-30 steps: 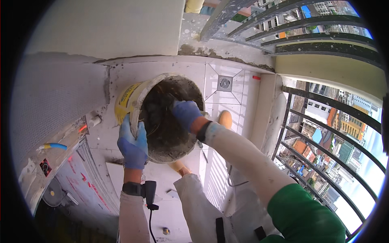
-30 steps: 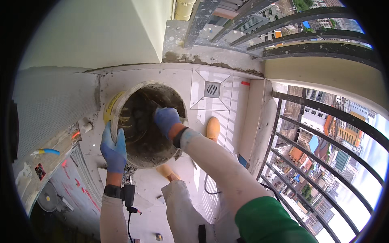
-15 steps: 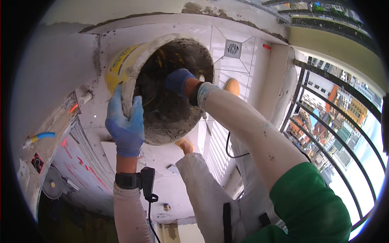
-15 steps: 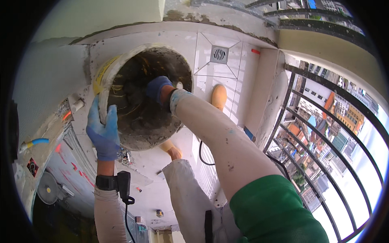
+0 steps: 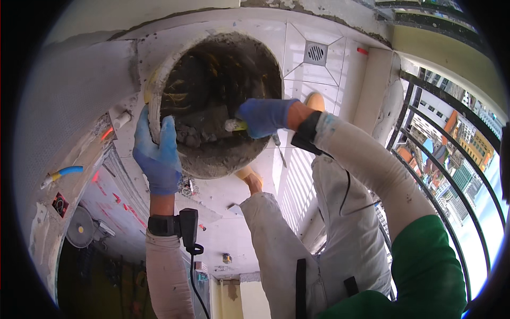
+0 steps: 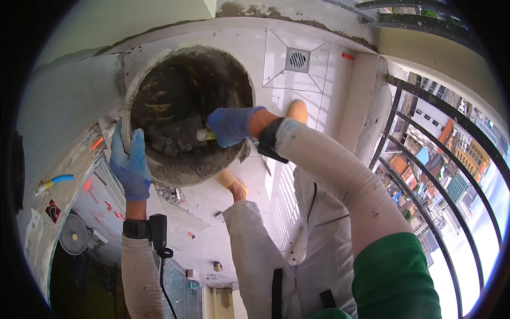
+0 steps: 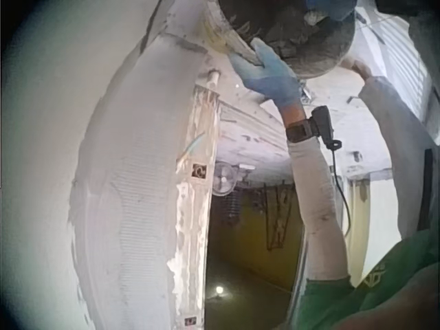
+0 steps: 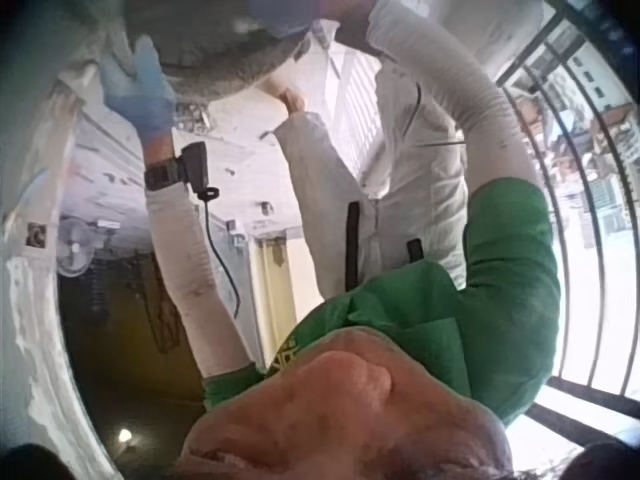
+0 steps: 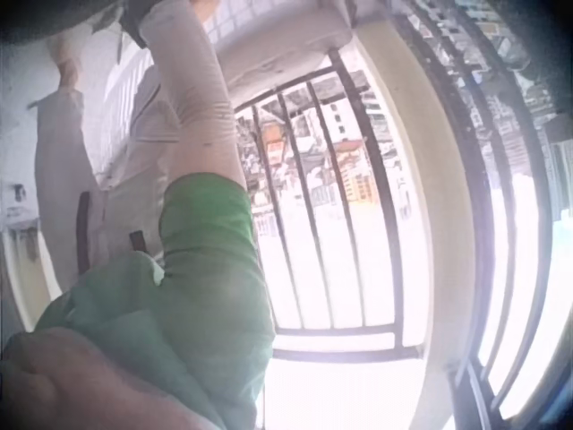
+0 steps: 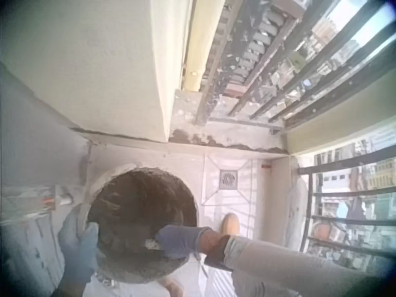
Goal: The person scoops mortar from a bucket with a trowel and applies it to a balcony ledge. They repeatedly spread the mixture along the edge and press it into gaps near the railing.
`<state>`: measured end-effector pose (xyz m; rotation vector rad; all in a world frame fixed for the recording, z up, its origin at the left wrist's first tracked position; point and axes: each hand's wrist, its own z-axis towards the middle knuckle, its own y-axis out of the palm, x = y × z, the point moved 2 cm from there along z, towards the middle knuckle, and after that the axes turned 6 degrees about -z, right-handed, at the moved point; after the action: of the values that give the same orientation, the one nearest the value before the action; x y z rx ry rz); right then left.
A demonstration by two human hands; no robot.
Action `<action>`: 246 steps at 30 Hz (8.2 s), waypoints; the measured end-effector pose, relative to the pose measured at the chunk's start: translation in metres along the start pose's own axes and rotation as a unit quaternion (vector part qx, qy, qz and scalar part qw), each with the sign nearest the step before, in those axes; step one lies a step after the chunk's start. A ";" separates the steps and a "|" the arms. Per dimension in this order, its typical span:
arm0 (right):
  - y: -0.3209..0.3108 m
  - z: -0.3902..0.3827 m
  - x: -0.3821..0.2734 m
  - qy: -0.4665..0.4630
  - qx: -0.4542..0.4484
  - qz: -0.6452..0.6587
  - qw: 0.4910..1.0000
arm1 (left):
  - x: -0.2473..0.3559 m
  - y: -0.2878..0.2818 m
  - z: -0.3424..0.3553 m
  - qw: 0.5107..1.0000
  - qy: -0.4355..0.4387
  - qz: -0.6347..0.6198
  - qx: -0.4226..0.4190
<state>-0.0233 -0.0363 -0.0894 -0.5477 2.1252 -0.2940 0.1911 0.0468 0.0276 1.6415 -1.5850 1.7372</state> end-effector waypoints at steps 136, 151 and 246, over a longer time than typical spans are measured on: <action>-0.045 -0.320 0.228 0.302 0.413 0.419 0.750 | 0.023 0.033 0.007 0.979 -0.040 0.197 0.026; -0.036 -0.329 0.209 0.274 0.472 0.339 0.766 | -0.008 -0.034 0.061 0.982 0.006 0.190 -0.024; -0.055 -0.206 0.347 0.346 0.584 0.109 0.726 | -0.048 -0.044 0.044 0.990 0.132 -0.002 0.046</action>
<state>-0.3519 -0.2516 -0.1976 0.6700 2.0812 -1.7486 0.2644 0.0490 -0.0003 1.3807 -1.3986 1.9588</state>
